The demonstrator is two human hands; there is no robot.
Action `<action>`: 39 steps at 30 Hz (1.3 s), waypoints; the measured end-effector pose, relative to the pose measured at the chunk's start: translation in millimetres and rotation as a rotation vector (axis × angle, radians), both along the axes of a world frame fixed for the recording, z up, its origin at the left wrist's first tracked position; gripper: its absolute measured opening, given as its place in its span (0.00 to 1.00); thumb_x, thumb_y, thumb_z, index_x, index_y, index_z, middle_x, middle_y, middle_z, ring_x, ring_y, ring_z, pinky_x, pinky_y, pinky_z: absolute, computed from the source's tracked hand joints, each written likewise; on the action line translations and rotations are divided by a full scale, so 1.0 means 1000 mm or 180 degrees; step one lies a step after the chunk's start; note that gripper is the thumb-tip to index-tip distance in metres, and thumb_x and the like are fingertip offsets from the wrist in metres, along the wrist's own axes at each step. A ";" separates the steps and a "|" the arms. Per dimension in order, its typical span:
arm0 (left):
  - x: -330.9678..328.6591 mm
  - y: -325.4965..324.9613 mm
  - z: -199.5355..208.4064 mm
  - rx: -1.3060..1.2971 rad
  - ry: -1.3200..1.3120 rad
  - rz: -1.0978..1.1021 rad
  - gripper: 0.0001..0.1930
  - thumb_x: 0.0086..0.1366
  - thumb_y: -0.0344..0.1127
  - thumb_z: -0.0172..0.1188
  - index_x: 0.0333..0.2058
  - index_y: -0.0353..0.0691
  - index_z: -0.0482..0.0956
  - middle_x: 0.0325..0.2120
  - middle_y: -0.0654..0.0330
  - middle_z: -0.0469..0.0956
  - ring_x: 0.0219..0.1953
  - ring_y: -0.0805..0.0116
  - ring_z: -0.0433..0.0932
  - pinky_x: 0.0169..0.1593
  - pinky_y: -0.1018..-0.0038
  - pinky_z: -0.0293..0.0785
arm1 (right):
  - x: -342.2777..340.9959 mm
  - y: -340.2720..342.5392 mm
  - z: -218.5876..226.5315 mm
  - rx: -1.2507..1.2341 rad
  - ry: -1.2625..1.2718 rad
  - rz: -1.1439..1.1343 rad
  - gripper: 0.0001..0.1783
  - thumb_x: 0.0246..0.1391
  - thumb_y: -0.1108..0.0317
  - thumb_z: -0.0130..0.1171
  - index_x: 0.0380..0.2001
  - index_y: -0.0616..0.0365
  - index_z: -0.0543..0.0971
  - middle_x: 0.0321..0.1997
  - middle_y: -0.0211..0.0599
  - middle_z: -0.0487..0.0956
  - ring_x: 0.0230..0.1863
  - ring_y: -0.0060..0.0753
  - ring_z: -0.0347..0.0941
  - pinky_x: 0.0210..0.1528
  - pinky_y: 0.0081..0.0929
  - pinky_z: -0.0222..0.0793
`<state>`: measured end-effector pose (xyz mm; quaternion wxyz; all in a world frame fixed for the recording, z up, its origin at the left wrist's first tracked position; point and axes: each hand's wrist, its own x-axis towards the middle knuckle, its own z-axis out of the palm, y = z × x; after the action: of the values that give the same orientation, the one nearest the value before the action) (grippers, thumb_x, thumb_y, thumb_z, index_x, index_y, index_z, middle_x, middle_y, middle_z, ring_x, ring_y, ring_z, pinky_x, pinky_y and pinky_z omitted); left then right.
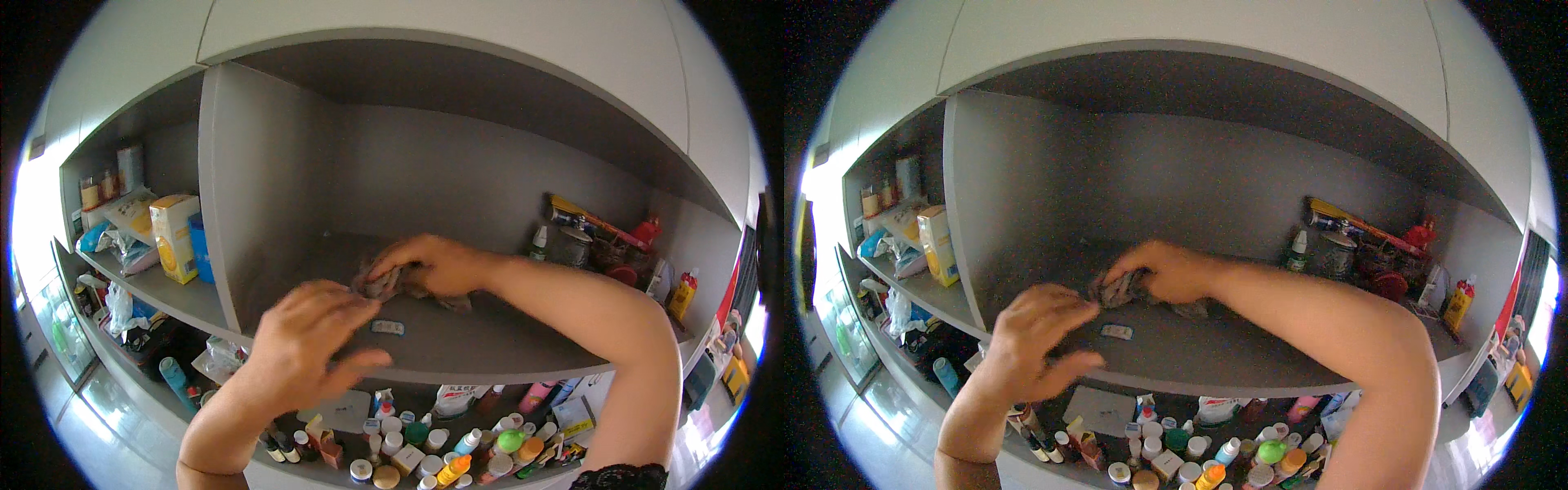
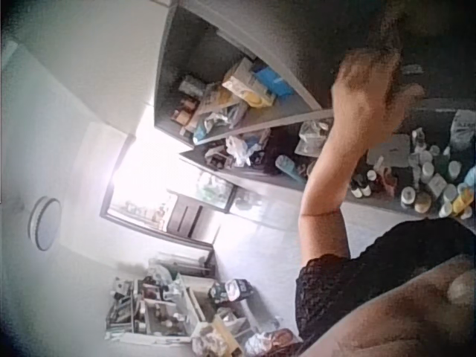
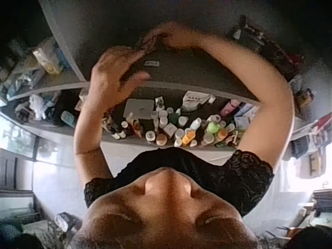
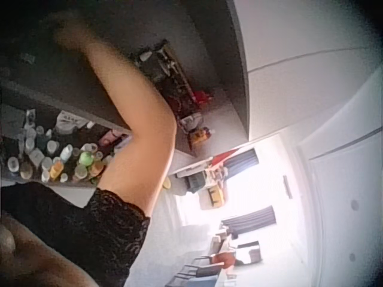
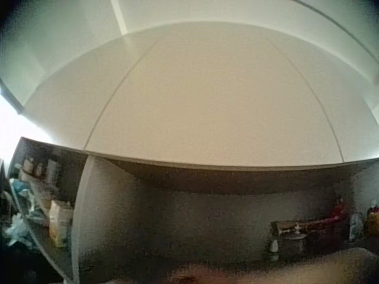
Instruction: The person wipes a shelf with a cloth, removes various items including bottles, a thermos, and a small container, and places them on the lower shelf. They continue wiping the shelf surface and handle additional items such as a red object and a small jar.
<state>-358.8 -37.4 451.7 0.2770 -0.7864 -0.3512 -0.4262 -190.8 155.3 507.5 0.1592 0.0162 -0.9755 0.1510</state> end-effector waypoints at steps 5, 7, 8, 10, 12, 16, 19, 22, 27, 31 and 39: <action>0.018 -0.004 0.004 -0.0482 0.0665 0.0491 0.27 0.50 0.53 0.67 0.42 0.39 0.79 0.41 0.55 0.80 0.47 0.53 0.77 0.56 0.52 0.67 | 0.076 0.058 0.040 0.0227 -0.0003 -0.1932 0.23 0.50 0.79 0.50 0.51 0.54 0.76 0.50 0.43 0.77 0.52 0.37 0.74 0.54 0.31 0.69; 0.019 -0.001 0.000 -0.0472 0.0725 0.0490 0.26 0.50 0.54 0.67 0.40 0.40 0.81 0.40 0.57 0.81 0.48 0.56 0.77 0.57 0.51 0.65 | 0.103 0.100 0.022 0.0093 -0.0952 -0.2928 0.25 0.49 0.72 0.54 0.53 0.51 0.74 0.51 0.43 0.77 0.52 0.40 0.73 0.53 0.33 0.70; 0.017 0.000 -0.001 -0.0416 0.0715 0.0455 0.24 0.50 0.54 0.67 0.38 0.41 0.81 0.40 0.57 0.81 0.48 0.58 0.77 0.57 0.51 0.65 | 0.106 0.098 0.015 -0.0005 -0.1253 -0.3226 0.26 0.48 0.69 0.55 0.54 0.50 0.74 0.51 0.43 0.77 0.52 0.42 0.73 0.53 0.34 0.70; 0.012 0.003 -0.006 -0.0309 0.0679 0.0320 0.22 0.49 0.52 0.68 0.36 0.42 0.82 0.38 0.59 0.82 0.47 0.60 0.78 0.58 0.51 0.64 | 0.104 0.082 0.002 0.0121 -0.1561 -0.3587 0.28 0.45 0.65 0.57 0.55 0.49 0.73 0.51 0.43 0.77 0.52 0.44 0.73 0.52 0.37 0.70; 0.006 -0.004 -0.008 -0.0192 0.0625 0.0208 0.19 0.49 0.49 0.70 0.35 0.44 0.83 0.37 0.62 0.82 0.45 0.63 0.79 0.58 0.52 0.64 | 0.089 0.055 -0.009 0.0781 -0.1115 -0.3229 0.26 0.45 0.66 0.57 0.52 0.49 0.75 0.51 0.44 0.77 0.51 0.46 0.73 0.52 0.39 0.70; -0.005 0.001 -0.014 -0.0023 0.0621 -0.0110 0.16 0.46 0.42 0.73 0.34 0.45 0.82 0.36 0.64 0.83 0.41 0.67 0.81 0.58 0.54 0.65 | 0.057 -0.008 -0.004 0.0647 -0.0407 -0.1989 0.22 0.44 0.72 0.56 0.46 0.49 0.79 0.49 0.45 0.78 0.50 0.46 0.74 0.53 0.38 0.69; -0.007 -0.001 -0.016 -0.0016 0.0518 -0.0336 0.14 0.46 0.38 0.72 0.33 0.45 0.83 0.35 0.63 0.83 0.40 0.68 0.82 0.55 0.55 0.69 | 0.030 0.011 0.017 0.0139 -0.0012 -0.1685 0.22 0.43 0.74 0.57 0.45 0.46 0.80 0.50 0.44 0.78 0.51 0.44 0.74 0.55 0.36 0.68; -0.011 -0.001 -0.011 -0.0076 0.0470 -0.0465 0.10 0.50 0.36 0.70 0.33 0.44 0.83 0.35 0.61 0.83 0.40 0.68 0.82 0.52 0.55 0.73 | -0.003 0.067 0.017 0.0493 0.0071 -0.1483 0.22 0.45 0.76 0.56 0.47 0.50 0.79 0.51 0.42 0.77 0.52 0.41 0.73 0.55 0.34 0.66; -0.007 0.000 -0.007 -0.0339 0.0362 -0.0699 0.09 0.52 0.34 0.67 0.33 0.44 0.83 0.35 0.60 0.83 0.40 0.67 0.82 0.51 0.55 0.74 | -0.049 0.084 -0.005 0.0137 -0.0414 -0.1862 0.23 0.49 0.77 0.52 0.50 0.51 0.78 0.52 0.40 0.76 0.53 0.39 0.72 0.56 0.33 0.65; -0.010 -0.003 -0.009 -0.0383 0.0316 -0.0534 0.08 0.51 0.33 0.67 0.32 0.44 0.84 0.35 0.60 0.83 0.40 0.67 0.82 0.52 0.56 0.74 | -0.043 0.040 -0.007 0.0220 -0.0120 -0.0982 0.25 0.46 0.80 0.50 0.49 0.50 0.79 0.48 0.40 0.79 0.50 0.37 0.74 0.54 0.33 0.67; -0.009 -0.002 -0.016 -0.0340 0.0148 -0.0371 0.07 0.49 0.33 0.68 0.30 0.45 0.84 0.33 0.60 0.84 0.41 0.66 0.82 0.52 0.56 0.73 | 0.065 0.022 0.030 -0.0518 0.0512 -0.1599 0.26 0.48 0.81 0.47 0.51 0.51 0.76 0.49 0.42 0.78 0.45 0.36 0.75 0.46 0.31 0.72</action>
<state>-368.0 -39.1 435.6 0.2174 -0.8288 -0.3205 -0.4038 -125.9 177.4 537.4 0.2694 -0.2272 -0.9178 0.1829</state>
